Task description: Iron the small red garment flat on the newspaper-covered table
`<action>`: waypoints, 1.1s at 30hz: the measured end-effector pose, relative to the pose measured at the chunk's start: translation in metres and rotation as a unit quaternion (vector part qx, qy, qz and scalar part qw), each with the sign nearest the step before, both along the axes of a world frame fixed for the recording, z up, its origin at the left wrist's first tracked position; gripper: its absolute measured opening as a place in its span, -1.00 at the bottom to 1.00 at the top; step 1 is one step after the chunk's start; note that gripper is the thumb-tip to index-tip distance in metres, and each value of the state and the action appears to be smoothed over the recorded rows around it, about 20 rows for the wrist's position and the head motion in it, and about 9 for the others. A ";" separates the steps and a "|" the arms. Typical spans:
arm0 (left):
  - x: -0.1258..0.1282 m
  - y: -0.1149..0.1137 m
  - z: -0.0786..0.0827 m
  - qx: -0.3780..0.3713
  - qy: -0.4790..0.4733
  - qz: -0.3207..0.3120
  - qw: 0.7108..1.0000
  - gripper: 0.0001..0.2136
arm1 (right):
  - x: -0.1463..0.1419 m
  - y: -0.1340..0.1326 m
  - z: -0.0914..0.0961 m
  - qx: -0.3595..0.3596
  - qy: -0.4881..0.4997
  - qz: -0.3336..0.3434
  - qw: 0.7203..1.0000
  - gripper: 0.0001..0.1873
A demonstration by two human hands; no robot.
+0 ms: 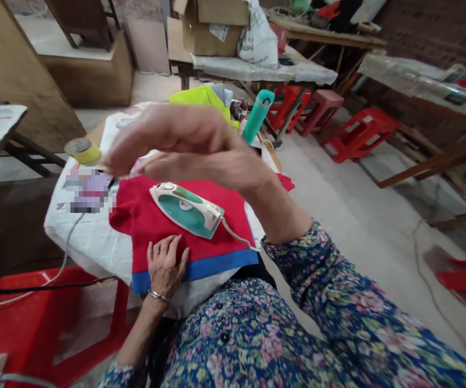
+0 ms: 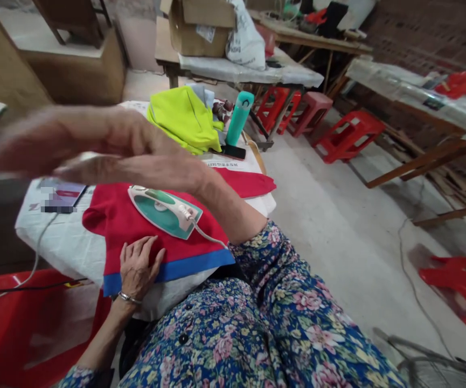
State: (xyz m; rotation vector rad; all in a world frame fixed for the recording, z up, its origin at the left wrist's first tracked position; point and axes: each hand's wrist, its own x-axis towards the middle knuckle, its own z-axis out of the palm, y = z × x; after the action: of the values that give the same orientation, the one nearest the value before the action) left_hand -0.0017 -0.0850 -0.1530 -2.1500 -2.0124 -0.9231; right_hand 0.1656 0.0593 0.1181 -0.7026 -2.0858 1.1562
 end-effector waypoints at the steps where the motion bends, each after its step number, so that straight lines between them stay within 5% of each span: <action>1: -0.001 0.002 0.002 -0.008 -0.003 0.003 1.000 -0.66 | -0.003 0.002 -0.011 0.031 -0.068 0.025 0.997 -0.61; 3: -0.001 0.009 0.006 -0.022 -0.004 0.010 1.000 -0.69 | -0.007 0.009 -0.044 0.061 -0.206 -0.051 0.975 -0.49; 5: -0.002 0.016 0.010 -0.031 0.000 0.018 0.999 -0.72 | -0.008 0.014 -0.081 0.005 -0.335 -0.073 0.939 -0.39; 9: -0.004 0.024 0.010 -0.039 0.001 0.022 0.999 -0.80 | 0.005 0.010 -0.123 -0.032 -0.284 -0.043 0.957 -0.64; 17: 0.002 -0.001 0.000 -0.008 0.030 -0.015 0.999 -0.79 | 0.000 0.022 -0.122 -0.082 -0.197 -0.012 0.977 -0.81; 24: 0.003 0.000 0.006 -0.041 0.035 -0.015 0.998 -0.80 | -0.064 0.065 -0.119 -0.126 -0.182 -0.149 0.964 -0.93; 28: 0.004 0.000 0.006 -0.041 0.019 -0.015 0.999 -0.79 | -0.087 0.073 -0.117 -0.162 -0.155 -0.099 0.969 -0.89; 33: 0.008 -0.003 0.005 -0.051 -0.004 -0.012 0.999 -0.83 | -0.102 0.053 -0.118 -0.179 -0.145 0.022 0.973 -0.86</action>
State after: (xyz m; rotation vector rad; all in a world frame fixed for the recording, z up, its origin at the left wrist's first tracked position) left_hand 0.0061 -0.0876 -0.1477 -2.2304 -2.0855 -0.8510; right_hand 0.0637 0.1121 0.0001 -1.0522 -2.1558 1.5570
